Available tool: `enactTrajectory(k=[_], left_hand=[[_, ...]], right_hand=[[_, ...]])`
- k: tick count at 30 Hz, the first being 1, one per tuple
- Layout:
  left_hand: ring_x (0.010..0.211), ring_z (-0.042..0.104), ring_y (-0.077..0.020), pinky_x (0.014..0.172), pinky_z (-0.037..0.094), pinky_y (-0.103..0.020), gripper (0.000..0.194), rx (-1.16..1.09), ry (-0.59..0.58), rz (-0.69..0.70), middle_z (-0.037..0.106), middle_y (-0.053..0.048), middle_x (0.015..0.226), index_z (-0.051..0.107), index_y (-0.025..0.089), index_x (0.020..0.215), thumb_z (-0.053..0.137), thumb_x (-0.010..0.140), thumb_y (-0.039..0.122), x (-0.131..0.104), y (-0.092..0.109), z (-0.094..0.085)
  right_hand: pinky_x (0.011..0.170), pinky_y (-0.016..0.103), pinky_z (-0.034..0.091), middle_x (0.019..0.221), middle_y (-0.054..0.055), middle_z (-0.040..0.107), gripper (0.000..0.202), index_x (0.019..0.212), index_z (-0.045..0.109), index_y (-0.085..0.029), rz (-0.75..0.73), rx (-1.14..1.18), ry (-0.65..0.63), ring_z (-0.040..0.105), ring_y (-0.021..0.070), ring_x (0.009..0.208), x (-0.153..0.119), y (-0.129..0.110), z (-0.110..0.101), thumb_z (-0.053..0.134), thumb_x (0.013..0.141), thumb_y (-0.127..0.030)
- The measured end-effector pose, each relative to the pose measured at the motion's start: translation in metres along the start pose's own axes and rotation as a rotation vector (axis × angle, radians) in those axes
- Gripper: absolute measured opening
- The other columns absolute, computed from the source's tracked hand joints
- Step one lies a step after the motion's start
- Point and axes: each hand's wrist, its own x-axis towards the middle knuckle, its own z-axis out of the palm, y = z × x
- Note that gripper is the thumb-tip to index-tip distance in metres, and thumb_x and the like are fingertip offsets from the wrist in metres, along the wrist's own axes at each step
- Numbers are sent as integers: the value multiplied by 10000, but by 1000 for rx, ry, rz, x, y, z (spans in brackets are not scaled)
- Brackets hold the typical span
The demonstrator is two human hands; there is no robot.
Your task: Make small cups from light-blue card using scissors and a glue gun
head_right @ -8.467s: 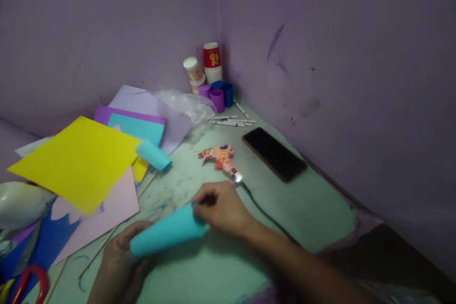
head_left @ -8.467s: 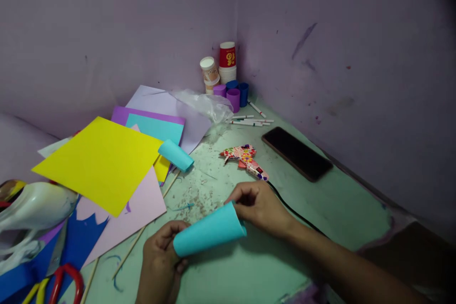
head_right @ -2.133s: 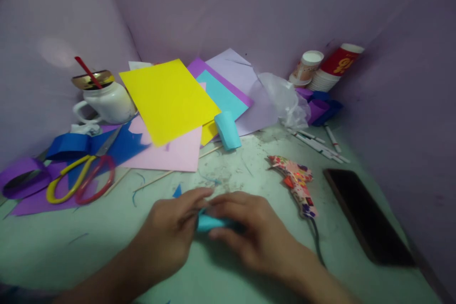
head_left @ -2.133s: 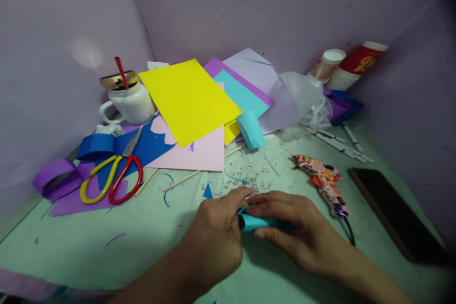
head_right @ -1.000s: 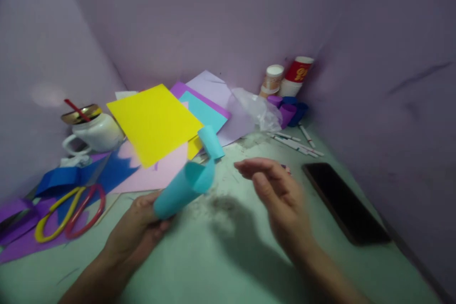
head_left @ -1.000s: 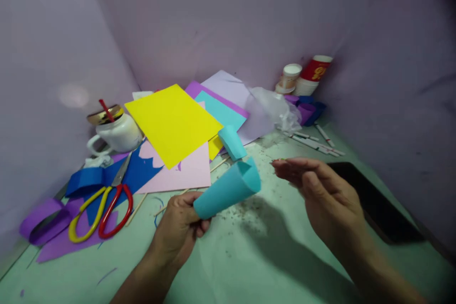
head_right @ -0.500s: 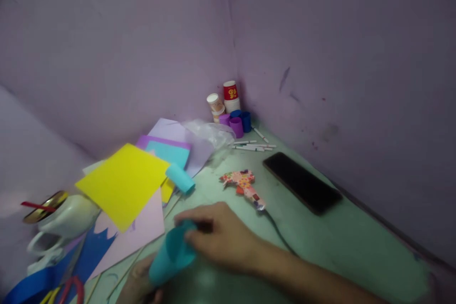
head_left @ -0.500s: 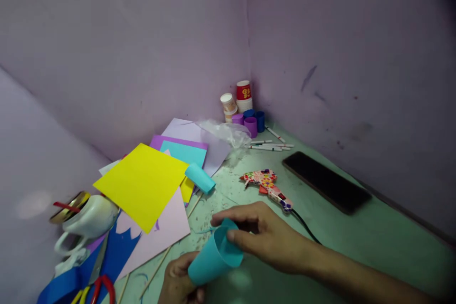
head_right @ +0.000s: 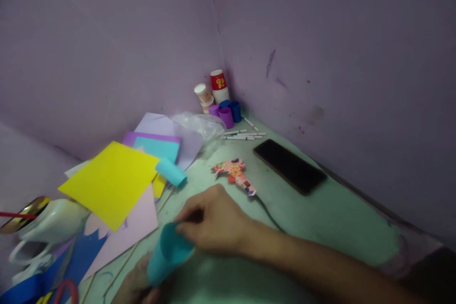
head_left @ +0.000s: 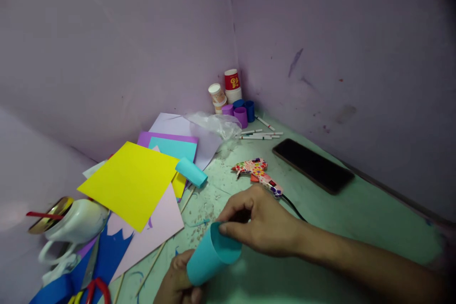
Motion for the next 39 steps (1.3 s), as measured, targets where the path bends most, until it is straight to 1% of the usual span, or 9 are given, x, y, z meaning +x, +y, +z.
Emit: enactTrajectory(k=[3,7,16,22,25,30,32,35,39], left_hand=[[256,369,-38,302,218,-124,247,-39,-51,-36,474,6,302,568,111,528,792,506,213,0,1,6],[247,364,-40,283,245,-124,232,-32,-60,-42,506,-11,325,564,111,531,771,531,218,-3,2,12],[253,325,-23,263,235,-114,123,-9,-41,12,502,-2,372,569,102,529,672,549,165,-14,12,28],[229,248,-17,244,201,-113,204,-4,-23,-12,353,32,284,556,95,462,602,599,239,-16,15,32],[222,213,-18,237,180,-121,217,-3,-18,-3,312,49,272,538,104,441,567,607,240,-20,17,31],[266,332,-7,262,193,-100,134,-9,47,230,534,6,419,548,112,502,617,576,200,-26,21,29],[279,370,-9,275,215,-101,120,14,39,272,562,-2,443,568,104,517,644,553,190,-27,24,27],[288,394,-13,289,228,-104,91,65,-4,229,558,-7,431,596,84,521,668,498,134,-27,28,22],[239,327,-1,276,137,-112,89,134,-89,105,478,17,343,595,69,496,677,470,91,-23,25,16]], right_hand=[[421,153,420,496,-20,628,88,610,704,-132,175,93,1,542,67,442,6,1,-3,644,594,-69],[362,168,452,440,-53,582,89,587,662,-140,319,225,-7,525,69,363,16,12,-6,618,582,-63],[333,157,480,433,-37,611,125,626,645,-143,393,288,18,556,86,344,28,29,-8,616,571,-35],[337,160,478,435,-11,609,112,598,600,-131,467,315,-6,578,99,367,29,31,-7,548,601,-31],[348,176,486,431,-13,595,109,590,583,-131,443,314,-21,575,103,372,27,33,-4,550,593,-28],[380,190,493,479,-46,597,106,633,583,-143,266,303,-1,572,93,402,25,37,2,615,574,-60],[399,186,486,481,-59,587,113,632,586,-146,187,303,10,565,84,420,23,35,3,650,562,-85],[425,171,458,471,-73,564,118,604,597,-144,95,304,21,536,62,437,18,26,5,690,538,-112],[422,166,424,448,-76,546,128,583,607,-141,41,326,-34,515,53,426,4,10,8,716,517,-142]])
